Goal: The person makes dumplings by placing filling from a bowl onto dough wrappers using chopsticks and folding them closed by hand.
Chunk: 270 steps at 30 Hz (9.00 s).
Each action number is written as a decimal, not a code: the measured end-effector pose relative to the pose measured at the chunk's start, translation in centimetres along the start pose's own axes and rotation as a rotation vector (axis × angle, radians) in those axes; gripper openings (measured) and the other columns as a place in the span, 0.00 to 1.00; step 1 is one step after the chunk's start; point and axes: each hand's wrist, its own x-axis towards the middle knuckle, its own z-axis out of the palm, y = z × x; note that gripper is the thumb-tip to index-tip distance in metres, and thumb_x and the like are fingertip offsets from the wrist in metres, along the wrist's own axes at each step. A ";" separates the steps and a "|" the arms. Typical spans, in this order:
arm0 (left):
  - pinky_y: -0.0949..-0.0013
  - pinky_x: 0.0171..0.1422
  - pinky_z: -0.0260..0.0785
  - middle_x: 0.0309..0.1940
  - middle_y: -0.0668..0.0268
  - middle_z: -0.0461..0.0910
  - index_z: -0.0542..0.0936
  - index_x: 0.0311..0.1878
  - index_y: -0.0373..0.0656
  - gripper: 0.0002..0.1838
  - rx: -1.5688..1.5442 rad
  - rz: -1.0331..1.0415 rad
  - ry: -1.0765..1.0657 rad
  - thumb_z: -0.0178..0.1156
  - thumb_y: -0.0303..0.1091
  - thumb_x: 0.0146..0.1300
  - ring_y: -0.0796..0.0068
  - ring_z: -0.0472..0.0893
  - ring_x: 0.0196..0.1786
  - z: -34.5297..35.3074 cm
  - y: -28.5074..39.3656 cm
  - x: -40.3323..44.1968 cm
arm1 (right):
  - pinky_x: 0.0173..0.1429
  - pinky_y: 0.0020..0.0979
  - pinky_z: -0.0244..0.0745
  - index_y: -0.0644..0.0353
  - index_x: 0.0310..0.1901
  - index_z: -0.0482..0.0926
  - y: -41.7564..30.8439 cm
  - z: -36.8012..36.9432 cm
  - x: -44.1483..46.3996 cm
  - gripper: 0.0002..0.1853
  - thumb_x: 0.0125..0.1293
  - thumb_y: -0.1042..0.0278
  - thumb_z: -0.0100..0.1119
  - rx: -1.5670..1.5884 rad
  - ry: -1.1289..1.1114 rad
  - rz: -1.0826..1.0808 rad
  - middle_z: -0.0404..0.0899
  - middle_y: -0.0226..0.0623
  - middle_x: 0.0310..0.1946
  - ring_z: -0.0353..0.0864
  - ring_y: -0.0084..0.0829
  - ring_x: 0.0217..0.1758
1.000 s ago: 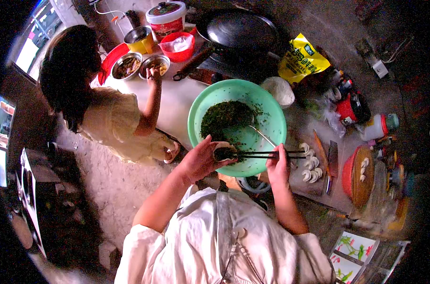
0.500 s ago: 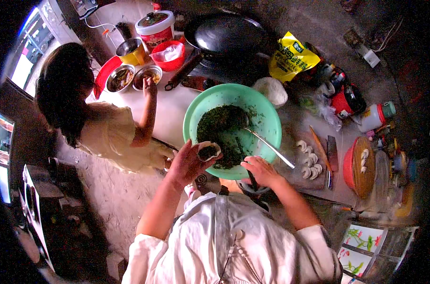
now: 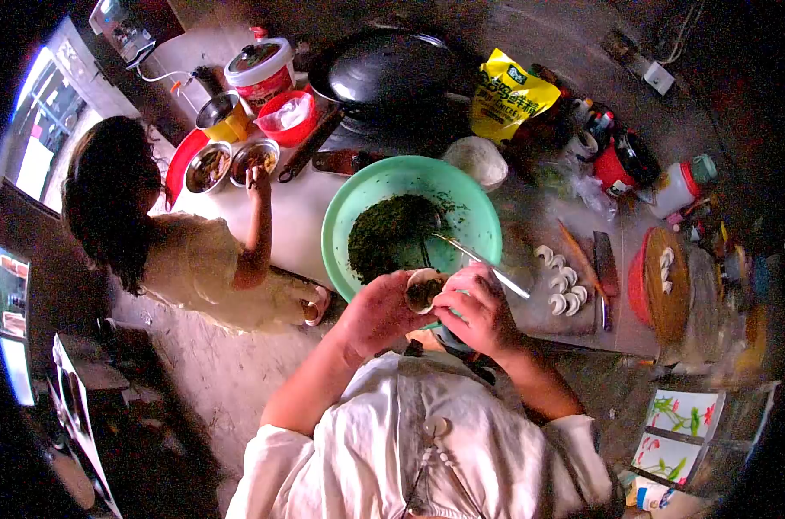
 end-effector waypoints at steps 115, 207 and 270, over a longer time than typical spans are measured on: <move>0.70 0.45 0.65 0.46 0.62 0.66 0.38 0.67 0.48 0.37 0.789 0.214 -0.080 0.43 0.18 0.59 0.74 0.70 0.40 2.6 -1.3 -1.5 | 0.60 0.46 0.56 0.58 0.26 0.74 -2.9 -1.3 1.3 0.07 0.44 0.75 0.62 0.097 0.102 0.108 0.71 0.31 0.25 0.72 0.32 0.33; 0.74 0.49 0.67 0.41 0.66 0.74 0.67 0.49 0.36 0.17 0.524 0.276 0.203 0.56 0.29 0.58 0.79 0.74 0.43 2.7 1.3 -1.7 | 0.24 0.40 0.64 0.64 0.25 0.67 -2.4 -0.3 3.0 0.08 0.60 0.70 0.47 0.144 -0.102 0.353 0.68 0.48 0.15 0.72 0.48 0.21; 0.74 0.50 0.66 0.39 0.67 0.76 0.71 0.46 0.37 0.17 0.352 0.183 0.170 0.60 0.27 0.53 0.79 0.74 0.42 1.6 1.3 1.8 | 0.22 0.34 0.62 0.65 0.24 0.69 -0.5 -2.2 2.3 0.10 0.60 0.69 0.49 0.149 -0.084 0.409 0.68 0.46 0.15 0.72 0.42 0.19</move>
